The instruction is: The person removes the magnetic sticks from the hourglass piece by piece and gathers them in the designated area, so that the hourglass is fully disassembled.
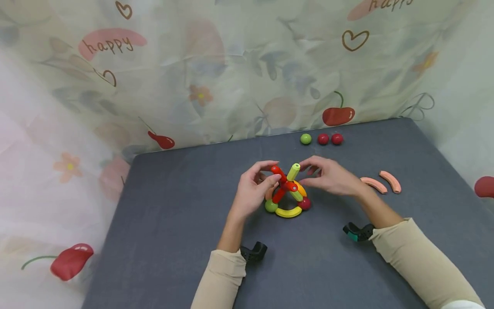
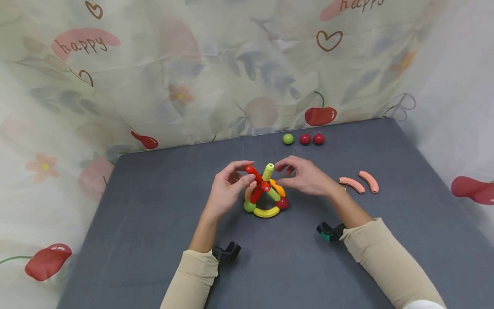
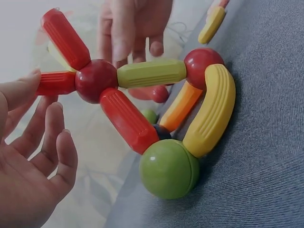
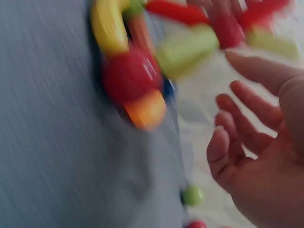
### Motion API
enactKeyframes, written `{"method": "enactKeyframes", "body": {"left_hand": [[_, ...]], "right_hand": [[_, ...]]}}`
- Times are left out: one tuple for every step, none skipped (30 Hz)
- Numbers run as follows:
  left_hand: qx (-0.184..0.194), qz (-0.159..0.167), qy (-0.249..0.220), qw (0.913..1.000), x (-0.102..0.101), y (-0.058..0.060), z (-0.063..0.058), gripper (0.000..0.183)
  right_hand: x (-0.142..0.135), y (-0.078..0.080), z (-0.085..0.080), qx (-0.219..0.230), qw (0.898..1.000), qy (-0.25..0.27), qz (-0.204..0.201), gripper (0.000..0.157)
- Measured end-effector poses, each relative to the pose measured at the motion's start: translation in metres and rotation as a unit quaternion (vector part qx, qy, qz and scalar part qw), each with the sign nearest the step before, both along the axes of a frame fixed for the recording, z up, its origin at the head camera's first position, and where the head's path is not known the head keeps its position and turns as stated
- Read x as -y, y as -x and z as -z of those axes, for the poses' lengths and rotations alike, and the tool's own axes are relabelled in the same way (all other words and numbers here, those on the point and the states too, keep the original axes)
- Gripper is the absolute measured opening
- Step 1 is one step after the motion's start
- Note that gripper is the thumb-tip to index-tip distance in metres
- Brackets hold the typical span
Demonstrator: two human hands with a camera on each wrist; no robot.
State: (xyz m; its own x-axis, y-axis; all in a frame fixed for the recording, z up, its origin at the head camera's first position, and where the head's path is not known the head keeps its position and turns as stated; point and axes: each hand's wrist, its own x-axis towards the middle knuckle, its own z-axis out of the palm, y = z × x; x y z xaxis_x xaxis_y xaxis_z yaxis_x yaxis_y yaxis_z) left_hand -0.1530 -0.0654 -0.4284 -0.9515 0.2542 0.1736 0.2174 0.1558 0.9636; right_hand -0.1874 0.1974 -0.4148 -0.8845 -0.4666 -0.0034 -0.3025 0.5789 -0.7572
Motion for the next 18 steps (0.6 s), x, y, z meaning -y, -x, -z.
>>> {"method": "enactKeyframes", "body": {"left_hand": [[-0.001, 0.001, -0.001, 1.0, 0.0, 0.0, -0.001, 0.037], [-0.001, 0.003, -0.002, 1.0, 0.0, 0.0, -0.001, 0.036], [-0.003, 0.005, -0.003, 1.0, -0.001, 0.0, -0.001, 0.035], [-0.003, 0.006, -0.003, 1.0, 0.0, 0.0, -0.001, 0.034], [-0.005, 0.006, -0.004, 1.0, 0.0, -0.001, -0.001, 0.034], [-0.006, 0.005, -0.003, 1.0, 0.001, -0.001, -0.001, 0.033], [-0.009, 0.003, 0.001, 1.0, 0.001, -0.002, -0.001, 0.032], [-0.012, -0.001, 0.007, 0.9999, 0.002, -0.002, -0.001, 0.032], [-0.014, -0.006, 0.011, 0.9998, 0.003, -0.002, -0.002, 0.032], [-0.015, -0.01, 0.016, 0.9997, 0.003, -0.003, -0.002, 0.032], [-0.015, -0.015, 0.018, 0.9996, 0.004, -0.003, -0.002, 0.032], [-0.009, -0.02, 0.006, 0.9997, 0.005, -0.003, -0.002, 0.032], [0.001, -0.028, -0.018, 0.9994, 0.006, -0.002, -0.002, 0.033], [0.01, -0.039, -0.05, 0.9979, 0.007, -0.002, -0.002, 0.032], [0.02, -0.054, -0.088, 0.9945, 0.01, -0.001, -0.003, 0.033], [0.025, -0.071, -0.121, 0.9897, 0.013, -0.001, -0.004, 0.032], [0.028, -0.091, -0.156, 0.9831, 0.018, 0.0, -0.006, 0.032], [0.028, -0.111, -0.186, 0.9758, 0.023, 0.0, -0.008, 0.032]], "right_hand": [[0.007, -0.006, 0.004, -0.004, 1.0, 0.016, -0.016, 0.037], [0.013, -0.011, 0.007, -0.004, 0.999, 0.03, -0.026, 0.039], [0.018, -0.014, 0.01, -0.008, 0.998, 0.044, -0.032, 0.04], [0.024, -0.016, 0.013, -0.009, 0.998, 0.058, -0.034, 0.04], [0.03, -0.017, 0.016, -0.014, 0.997, 0.068, -0.034, 0.041], [0.034, -0.018, 0.019, -0.018, 0.996, 0.078, -0.032, 0.043], [0.038, -0.019, 0.021, -0.023, 0.996, 0.086, -0.026, 0.043], [0.041, -0.019, 0.024, -0.032, 0.995, 0.093, -0.019, 0.042], [0.044, -0.02, 0.026, -0.041, 0.994, 0.099, -0.012, 0.039], [0.047, -0.021, 0.028, -0.05, 0.993, 0.102, -0.006, 0.037], [0.049, -0.022, 0.03, -0.061, 0.993, 0.105, -0.003, 0.035], [0.05, -0.023, 0.031, -0.07, 0.992, 0.107, 0.001, 0.034], [0.052, -0.023, 0.033, -0.078, 0.991, 0.11, 0.004, 0.034], [0.053, -0.024, 0.034, -0.083, 0.99, 0.111, 0.008, 0.035], [0.054, -0.024, 0.034, -0.087, 0.99, 0.112, 0.009, 0.036], [0.055, -0.025, 0.035, -0.089, 0.99, 0.113, 0.01, 0.037], [0.055, -0.025, 0.036, -0.089, 0.989, 0.114, 0.011, 0.038], [0.056, -0.025, 0.036, -0.088, 0.989, 0.115, 0.013, 0.039]]}}
